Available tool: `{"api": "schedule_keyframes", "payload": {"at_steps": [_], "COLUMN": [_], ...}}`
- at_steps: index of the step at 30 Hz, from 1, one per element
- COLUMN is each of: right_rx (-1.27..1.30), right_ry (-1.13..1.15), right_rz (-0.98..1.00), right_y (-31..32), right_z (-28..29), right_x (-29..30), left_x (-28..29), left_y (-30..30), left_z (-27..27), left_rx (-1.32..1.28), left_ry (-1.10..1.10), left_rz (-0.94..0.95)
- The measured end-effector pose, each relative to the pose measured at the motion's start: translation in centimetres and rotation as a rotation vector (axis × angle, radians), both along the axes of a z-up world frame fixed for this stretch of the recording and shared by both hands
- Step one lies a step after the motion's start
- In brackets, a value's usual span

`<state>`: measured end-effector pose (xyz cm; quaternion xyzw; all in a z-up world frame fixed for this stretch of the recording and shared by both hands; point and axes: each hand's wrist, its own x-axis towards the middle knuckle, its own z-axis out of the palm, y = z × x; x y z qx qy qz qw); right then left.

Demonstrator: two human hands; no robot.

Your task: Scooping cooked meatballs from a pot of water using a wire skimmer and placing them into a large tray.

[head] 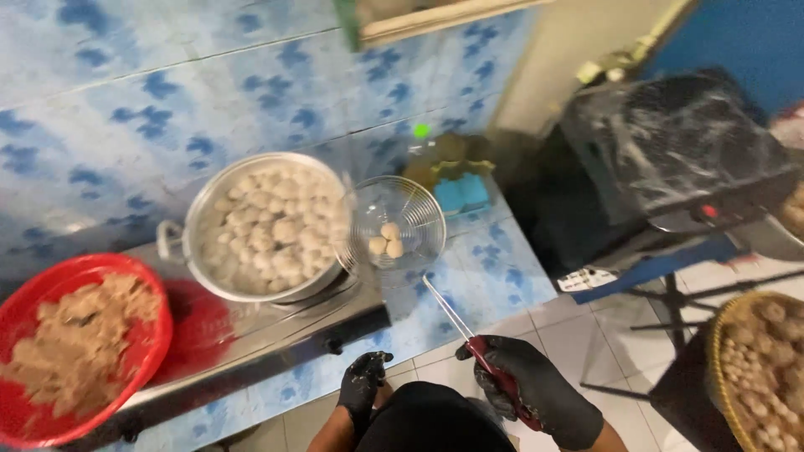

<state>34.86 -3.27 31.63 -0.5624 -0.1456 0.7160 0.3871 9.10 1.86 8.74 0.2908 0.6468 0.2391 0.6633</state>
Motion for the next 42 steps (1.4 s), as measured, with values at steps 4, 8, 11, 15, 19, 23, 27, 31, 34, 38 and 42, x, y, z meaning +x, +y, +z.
{"api": "schedule_keyframes", "payload": {"at_steps": [4, 8, 11, 15, 19, 23, 27, 31, 34, 38, 42], "right_rx": [0.042, 0.087, 0.081, 0.216, 0.05, -0.27, -0.435, -0.362, -0.461, -0.579, -0.618], "right_ry": [-0.011, -0.015, -0.089, -0.167, -0.382, -0.43, -0.433, -0.45, -0.573, -0.806, -0.983], "right_rz": [-0.156, -0.392, -0.515, -0.699, -0.859, -1.051, -1.147, -1.297, -1.242, -1.04, -0.93], "right_y": [-4.7, -11.8, -17.4, -25.8, -31.6, -37.7, -41.0, -44.1, -44.4, -45.4, -45.4], "right_z": [0.4, 0.0, 1.0, -2.2, -1.8, -9.7, -13.4, -19.8, -20.2, -22.5, -23.2], "right_x": [5.6, 12.1, 17.1, 24.6, 30.2, 37.4, 42.1, 44.8, 45.4, 47.1, 47.2], "left_x": [4.1, 10.2, 15.5, 22.4, 28.3, 32.5, 34.9, 31.5, 33.8, 34.2, 33.0], "left_y": [-0.7, -3.1, -5.8, -9.7, -13.8, -16.9, -18.9, -15.3, -18.4, -18.8, -19.5], "left_z": [-3.6, -5.5, -6.1, -4.0, -1.2, 0.5, 2.3, -14.7, -6.9, -6.2, -4.9], "left_rx": [0.14, 0.177, 0.252, 0.24, 0.236, 0.178, 0.119, -0.225, 0.064, 0.084, 0.227], "left_ry": [-0.011, -0.01, -0.033, 0.036, 0.013, 0.118, 0.164, 0.039, 0.19, 0.243, 0.274], "left_rz": [-0.141, -0.237, -0.295, -0.414, -0.579, -0.608, -0.57, -0.508, -0.489, -0.509, -0.541]}}
